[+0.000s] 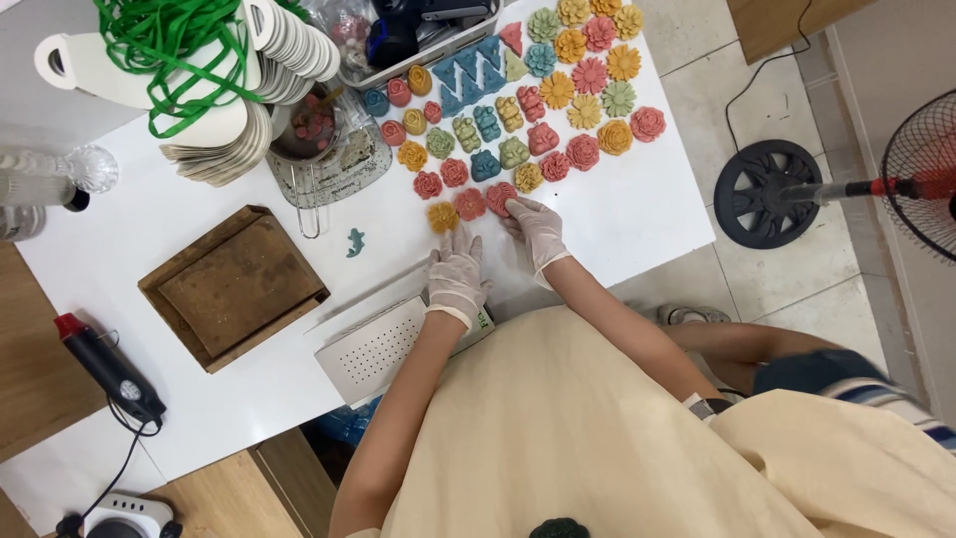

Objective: Organizing and inspecting various colored and shaped wax pieces on a work surface and into a tray.

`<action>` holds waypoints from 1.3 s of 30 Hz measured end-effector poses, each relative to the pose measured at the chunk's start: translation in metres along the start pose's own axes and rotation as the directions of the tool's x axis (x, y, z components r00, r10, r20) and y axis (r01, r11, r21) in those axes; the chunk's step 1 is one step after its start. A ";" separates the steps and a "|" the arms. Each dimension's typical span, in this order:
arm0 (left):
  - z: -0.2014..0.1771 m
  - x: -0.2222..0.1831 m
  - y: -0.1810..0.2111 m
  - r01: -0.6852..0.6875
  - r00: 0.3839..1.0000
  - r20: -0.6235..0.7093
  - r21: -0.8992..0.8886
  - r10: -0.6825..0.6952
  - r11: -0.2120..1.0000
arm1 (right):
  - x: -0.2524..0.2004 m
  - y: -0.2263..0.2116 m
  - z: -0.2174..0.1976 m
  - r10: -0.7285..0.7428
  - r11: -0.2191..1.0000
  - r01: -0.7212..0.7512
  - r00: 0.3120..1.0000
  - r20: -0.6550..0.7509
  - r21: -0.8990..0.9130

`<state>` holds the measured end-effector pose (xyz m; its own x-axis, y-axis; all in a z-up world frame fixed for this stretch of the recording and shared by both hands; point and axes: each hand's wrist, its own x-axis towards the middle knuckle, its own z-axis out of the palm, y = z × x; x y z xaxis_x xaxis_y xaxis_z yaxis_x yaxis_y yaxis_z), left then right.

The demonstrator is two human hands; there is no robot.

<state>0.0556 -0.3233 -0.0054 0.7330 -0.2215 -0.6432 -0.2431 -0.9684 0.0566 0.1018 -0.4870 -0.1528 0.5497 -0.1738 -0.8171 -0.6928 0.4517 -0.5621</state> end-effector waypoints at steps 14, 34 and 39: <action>-0.006 -0.021 -0.015 -0.096 0.975 -0.212 -0.123 0.069 0.988 | 0.020 0.014 -0.007 0.026 0.968 -0.035 0.999 0.039 0.250; 0.006 -0.081 -0.189 0.241 0.892 -0.274 -0.384 -0.360 0.891 | 0.033 0.024 -0.010 0.057 0.927 -0.051 0.998 -0.006 0.372; 0.015 -0.061 -0.202 0.252 0.932 -0.168 -0.335 -0.321 0.908 | 0.036 0.026 -0.008 0.087 0.904 -0.077 0.996 -0.006 0.421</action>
<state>0.0505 -0.1129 0.0103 0.8680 0.0849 -0.4893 0.1769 -0.9735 0.1449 0.0998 -0.4886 -0.1977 0.4843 -0.1390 -0.8638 -0.4716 0.7901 -0.3916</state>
